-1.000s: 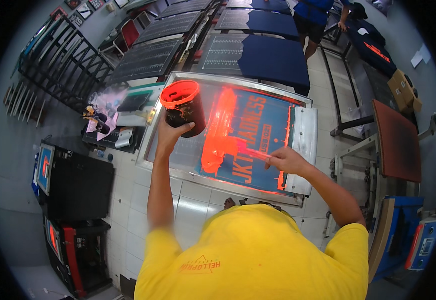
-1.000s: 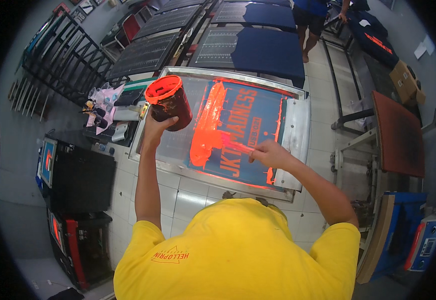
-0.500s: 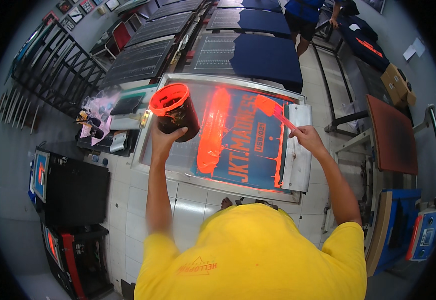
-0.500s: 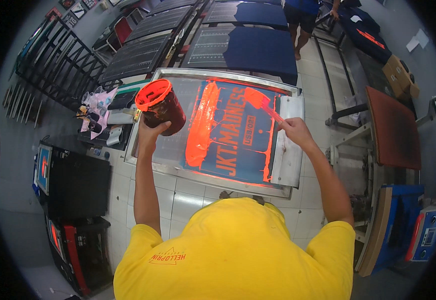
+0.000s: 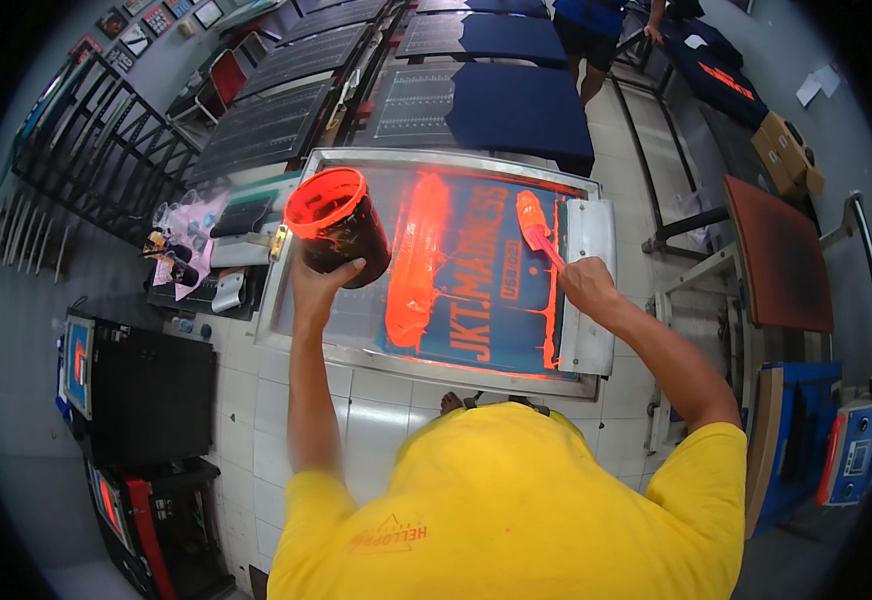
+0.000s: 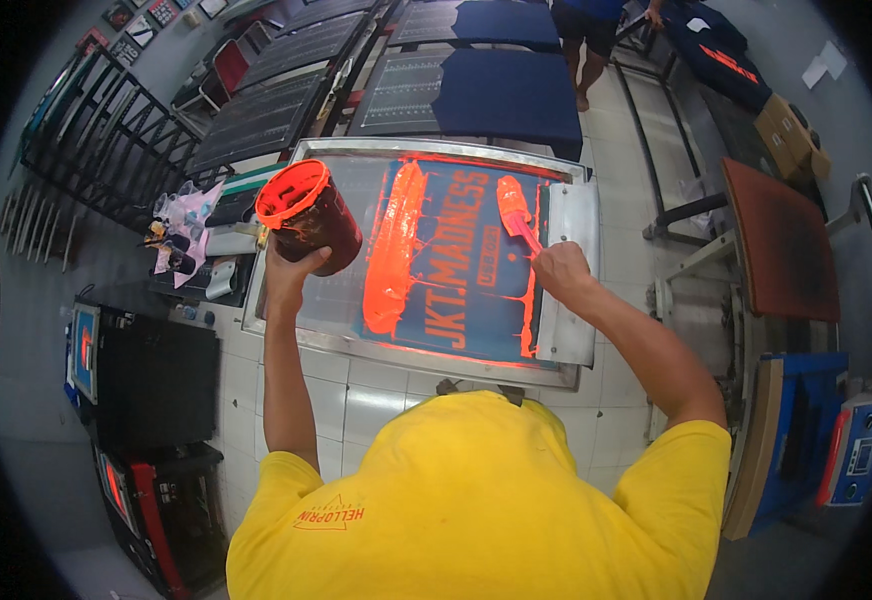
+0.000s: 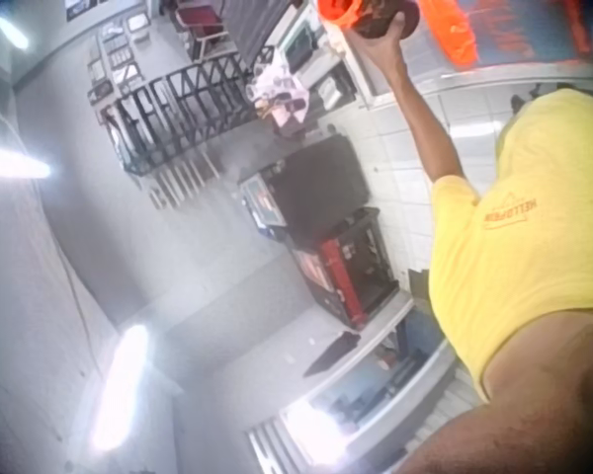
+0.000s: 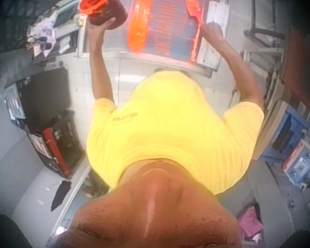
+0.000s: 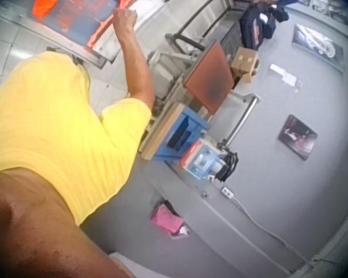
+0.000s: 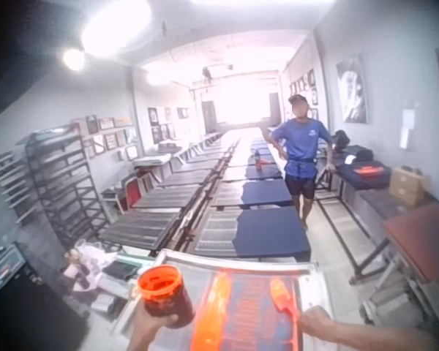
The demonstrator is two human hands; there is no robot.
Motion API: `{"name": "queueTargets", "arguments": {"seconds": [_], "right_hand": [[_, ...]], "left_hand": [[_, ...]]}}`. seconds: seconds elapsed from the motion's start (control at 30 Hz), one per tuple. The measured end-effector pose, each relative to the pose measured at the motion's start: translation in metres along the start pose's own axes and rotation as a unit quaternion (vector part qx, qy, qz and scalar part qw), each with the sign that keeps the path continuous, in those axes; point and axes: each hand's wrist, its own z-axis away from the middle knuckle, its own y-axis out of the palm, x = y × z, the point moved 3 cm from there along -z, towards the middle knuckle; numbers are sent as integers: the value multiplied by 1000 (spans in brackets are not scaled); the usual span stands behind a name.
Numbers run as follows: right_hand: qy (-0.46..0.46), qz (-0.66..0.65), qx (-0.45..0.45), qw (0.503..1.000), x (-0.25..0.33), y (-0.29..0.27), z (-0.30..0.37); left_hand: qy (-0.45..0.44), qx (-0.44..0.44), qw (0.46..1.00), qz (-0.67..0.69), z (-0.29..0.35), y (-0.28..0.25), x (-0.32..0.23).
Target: The person prepares a screen with ink and performs screen printing on shirts along a production line using a squeegee.
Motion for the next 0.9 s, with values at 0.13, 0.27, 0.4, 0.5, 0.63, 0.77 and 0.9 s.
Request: {"name": "queueTargets", "arguments": {"seconds": [0.13,0.27,0.4,0.5,0.63,0.77,0.9], "right_hand": [[17,-43,1,999,-8,-18,18],[108,-98,32,989,-30,-78,65],[92,-200,22,975,-42,-117,91],[82,-317,143,934,-56,-120,95],[32,-435,266,860,-71,-92,85],[12,-429,341,837,-72,-59,55],[10,-380,316,869,-73,-33,28]], "left_hand": [[15,1,1000,-6,1,-3,7],[6,14,1000,1,-1,8,-2],[-12,-5,1000,1,5,-2,8],[-9,-4,1000,-3,7,-1,11],[-3,-4,1000,5,14,10,2],[8,6,1000,12,19,12,-2],[-14,-8,1000,19,24,-1,6]]}}
